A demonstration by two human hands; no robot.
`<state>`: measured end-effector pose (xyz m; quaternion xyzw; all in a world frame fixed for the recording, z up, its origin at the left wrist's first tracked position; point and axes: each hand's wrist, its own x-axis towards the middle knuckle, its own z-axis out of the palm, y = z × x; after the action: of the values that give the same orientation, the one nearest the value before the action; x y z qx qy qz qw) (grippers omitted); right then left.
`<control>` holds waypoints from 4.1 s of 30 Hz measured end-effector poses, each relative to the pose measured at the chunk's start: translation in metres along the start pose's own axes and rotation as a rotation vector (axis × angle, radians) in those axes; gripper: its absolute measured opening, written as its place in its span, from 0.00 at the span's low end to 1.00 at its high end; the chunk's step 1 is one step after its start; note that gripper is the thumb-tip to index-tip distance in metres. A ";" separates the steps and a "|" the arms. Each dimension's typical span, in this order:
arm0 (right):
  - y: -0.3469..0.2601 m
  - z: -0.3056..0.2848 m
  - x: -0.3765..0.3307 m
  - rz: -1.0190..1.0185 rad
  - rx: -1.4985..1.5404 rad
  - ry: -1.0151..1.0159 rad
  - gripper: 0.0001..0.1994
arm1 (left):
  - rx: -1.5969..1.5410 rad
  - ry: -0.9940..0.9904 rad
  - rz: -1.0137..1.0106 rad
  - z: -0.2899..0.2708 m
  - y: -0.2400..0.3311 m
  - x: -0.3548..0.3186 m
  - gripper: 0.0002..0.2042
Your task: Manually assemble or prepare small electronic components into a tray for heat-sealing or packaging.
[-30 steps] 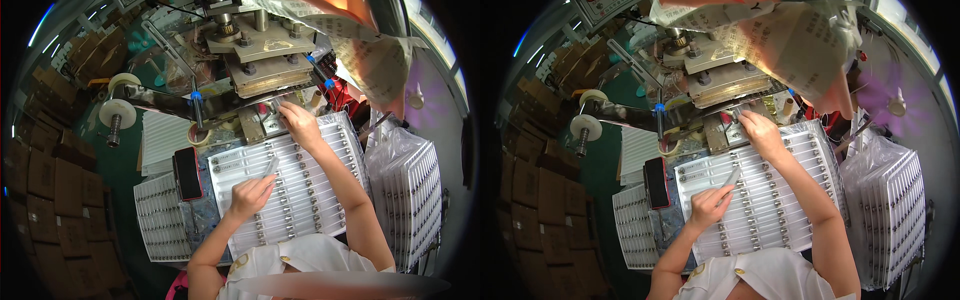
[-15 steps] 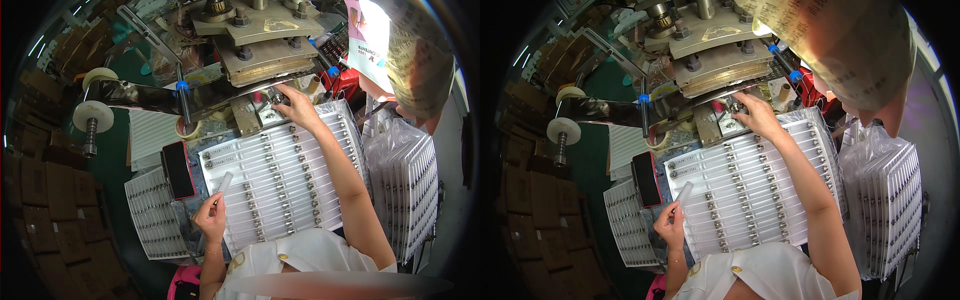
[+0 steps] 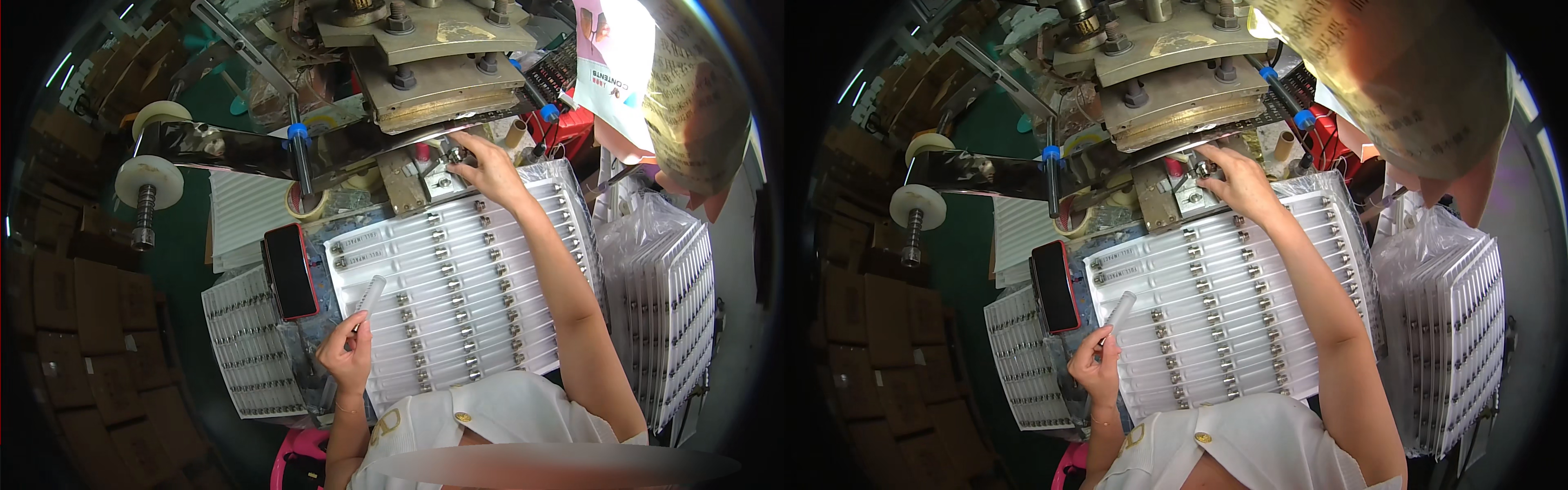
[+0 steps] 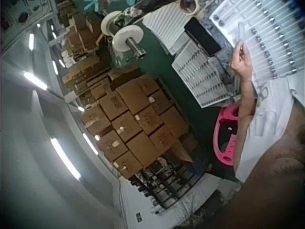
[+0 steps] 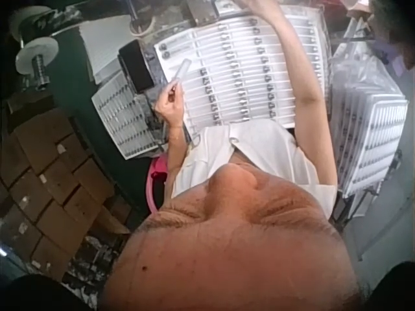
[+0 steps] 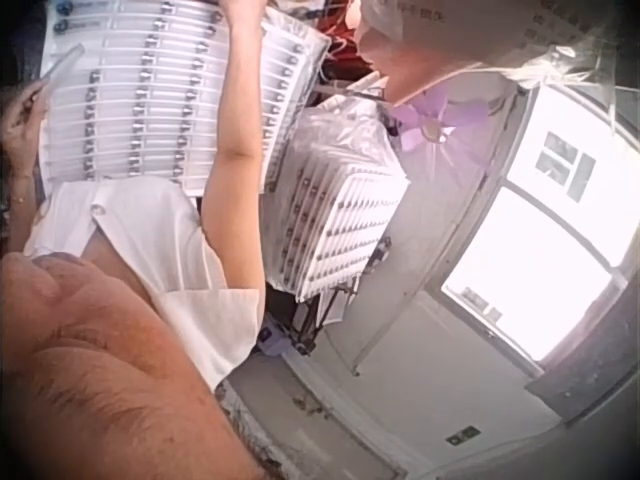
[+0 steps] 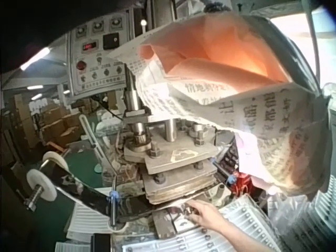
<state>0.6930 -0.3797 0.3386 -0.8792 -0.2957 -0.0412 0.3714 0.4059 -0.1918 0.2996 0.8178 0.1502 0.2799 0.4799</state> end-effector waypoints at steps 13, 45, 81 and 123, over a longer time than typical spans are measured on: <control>0.005 0.002 0.001 -0.050 -0.028 0.015 0.27 | -0.033 -0.011 -0.059 -0.001 0.003 -0.002 0.09; -0.032 0.012 -0.106 -0.025 0.496 -0.188 0.15 | 0.290 -0.086 0.007 -0.023 -0.031 0.054 0.13; -0.004 0.015 -0.008 0.052 -0.076 0.141 0.29 | -0.137 0.140 -0.203 -0.019 -0.024 0.004 0.15; -0.036 0.005 -0.114 0.428 1.069 -0.388 0.11 | 0.260 -0.098 0.025 -0.027 -0.013 0.042 0.07</control>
<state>0.5784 -0.4125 0.3240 -0.6024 -0.1546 0.3495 0.7008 0.4238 -0.1454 0.3120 0.8877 0.1511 0.2237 0.3731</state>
